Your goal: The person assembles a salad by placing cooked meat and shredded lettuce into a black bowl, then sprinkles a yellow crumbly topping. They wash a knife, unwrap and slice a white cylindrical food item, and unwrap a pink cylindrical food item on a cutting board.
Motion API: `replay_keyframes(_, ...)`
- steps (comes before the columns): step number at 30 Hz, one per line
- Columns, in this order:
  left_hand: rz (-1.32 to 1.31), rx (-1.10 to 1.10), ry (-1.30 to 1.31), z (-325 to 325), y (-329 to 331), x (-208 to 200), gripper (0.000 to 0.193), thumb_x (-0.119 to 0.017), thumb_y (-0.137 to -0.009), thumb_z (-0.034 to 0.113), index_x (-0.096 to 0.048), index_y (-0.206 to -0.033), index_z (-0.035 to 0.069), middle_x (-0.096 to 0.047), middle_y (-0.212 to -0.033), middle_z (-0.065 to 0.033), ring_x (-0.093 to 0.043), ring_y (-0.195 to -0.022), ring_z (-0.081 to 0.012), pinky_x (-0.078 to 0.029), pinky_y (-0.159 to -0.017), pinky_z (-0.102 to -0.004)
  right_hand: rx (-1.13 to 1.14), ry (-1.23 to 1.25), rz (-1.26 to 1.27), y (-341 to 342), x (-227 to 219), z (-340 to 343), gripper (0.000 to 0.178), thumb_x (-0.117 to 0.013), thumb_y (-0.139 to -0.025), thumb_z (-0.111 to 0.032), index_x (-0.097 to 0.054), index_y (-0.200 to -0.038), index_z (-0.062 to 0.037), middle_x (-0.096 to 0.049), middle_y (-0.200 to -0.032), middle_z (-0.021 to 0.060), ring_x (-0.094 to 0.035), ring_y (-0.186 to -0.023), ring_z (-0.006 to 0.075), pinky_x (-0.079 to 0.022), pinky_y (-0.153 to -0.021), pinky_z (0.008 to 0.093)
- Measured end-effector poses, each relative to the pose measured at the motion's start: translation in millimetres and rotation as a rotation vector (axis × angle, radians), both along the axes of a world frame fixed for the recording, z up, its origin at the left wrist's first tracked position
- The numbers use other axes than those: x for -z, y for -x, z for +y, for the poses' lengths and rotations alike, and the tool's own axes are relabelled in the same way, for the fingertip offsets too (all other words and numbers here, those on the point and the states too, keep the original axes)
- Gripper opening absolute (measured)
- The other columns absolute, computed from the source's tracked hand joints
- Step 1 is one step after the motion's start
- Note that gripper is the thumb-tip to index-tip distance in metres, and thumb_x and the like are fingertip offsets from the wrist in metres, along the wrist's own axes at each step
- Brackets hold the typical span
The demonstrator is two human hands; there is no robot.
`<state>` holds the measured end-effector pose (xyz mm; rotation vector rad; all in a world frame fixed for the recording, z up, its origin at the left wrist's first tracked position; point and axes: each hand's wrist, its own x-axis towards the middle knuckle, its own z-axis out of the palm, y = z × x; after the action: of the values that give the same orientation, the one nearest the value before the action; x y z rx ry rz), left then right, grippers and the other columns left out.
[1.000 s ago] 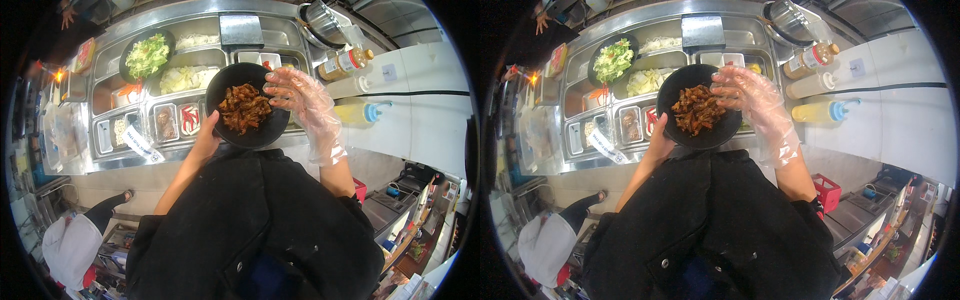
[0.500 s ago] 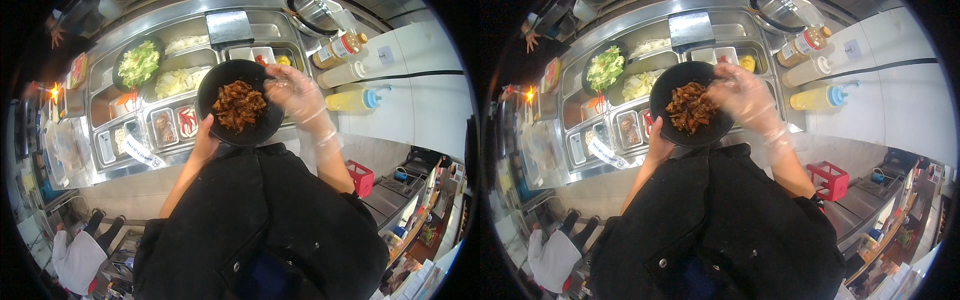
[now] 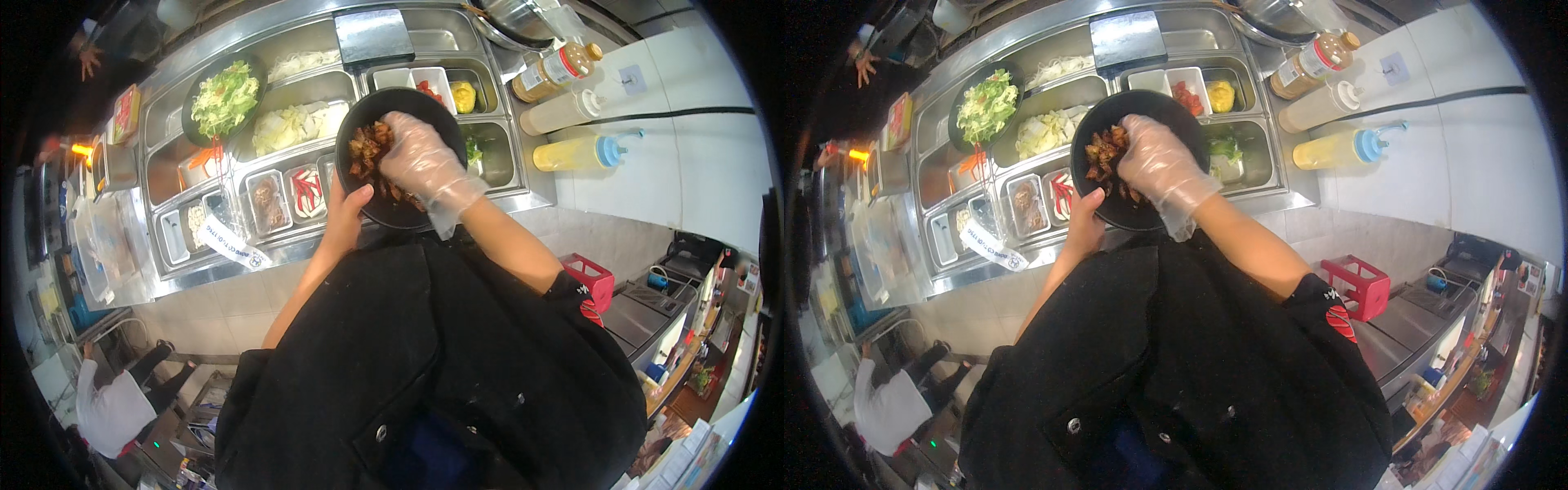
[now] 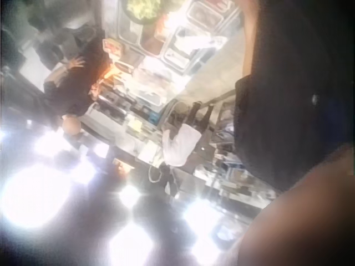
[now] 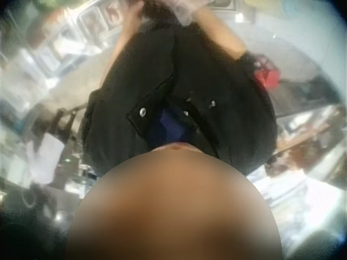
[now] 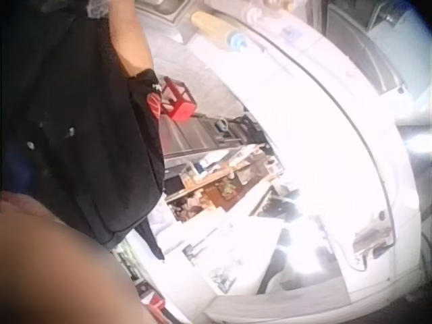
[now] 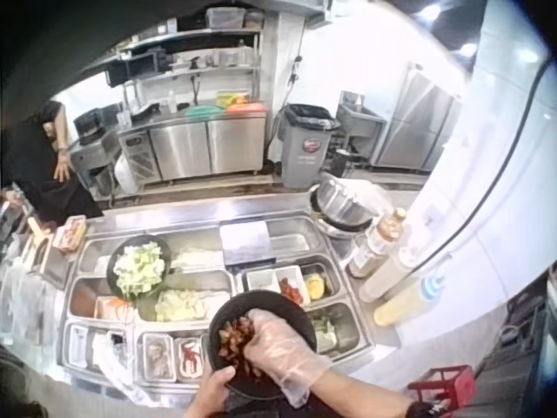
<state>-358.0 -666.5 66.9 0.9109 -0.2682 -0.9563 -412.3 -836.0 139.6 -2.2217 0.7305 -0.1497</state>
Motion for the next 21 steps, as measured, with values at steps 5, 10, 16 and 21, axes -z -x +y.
replay_keyframes(5,0.206,0.045,0.105,9,-16,-3,0.071,-0.06,-0.096,0.027,-0.034,-0.157,0.001,-0.051,-0.152,-0.0135,-0.052,-0.14,-0.0279,-0.042,-0.116,-0.0415,-0.139,-0.317,-0.242,11,-25,-33,0.036,-0.071,-0.082,-0.007,-0.068,-0.117,-0.0046,-0.071,-0.103,0.0081,-0.065,-0.092,0.0158,-0.055,-0.086,0.0311)
replay_keyframes(10,0.244,0.078,0.132,20,-28,-1,0.062,-0.054,-0.102,0.031,-0.042,-0.153,-0.001,-0.053,-0.153,-0.0151,-0.055,-0.138,-0.0291,-0.045,-0.115,-0.0443,-0.281,-0.364,-0.282,17,-66,-43,0.037,-0.071,-0.095,-0.017,-0.067,-0.131,-0.006,-0.072,-0.118,0.0137,-0.068,-0.114,0.0224,-0.054,-0.097,0.0353)
replay_keyframes(16,0.341,0.06,0.179,26,-27,2,0.059,-0.054,-0.103,0.032,-0.047,-0.15,-0.002,-0.057,-0.149,-0.0151,-0.055,-0.138,-0.028,-0.042,-0.118,-0.0437,-0.334,-0.109,-0.253,18,-87,-56,0.031,-0.061,-0.106,-0.014,-0.066,-0.135,-0.0029,-0.072,-0.126,0.0073,-0.067,-0.112,0.0162,-0.055,-0.096,0.0308)
replay_keyframes(21,0.312,-0.018,0.035,31,-30,-4,0.064,-0.056,-0.099,0.034,-0.042,-0.154,0.004,-0.052,-0.153,-0.0169,-0.053,-0.139,-0.0335,-0.044,-0.117,-0.0501,-0.509,-0.09,-0.226,3,-80,-47,0.03,-0.061,-0.102,-0.015,-0.069,-0.128,-0.0031,-0.073,-0.123,0.0135,-0.069,-0.113,0.0267,-0.054,-0.098,0.0366)
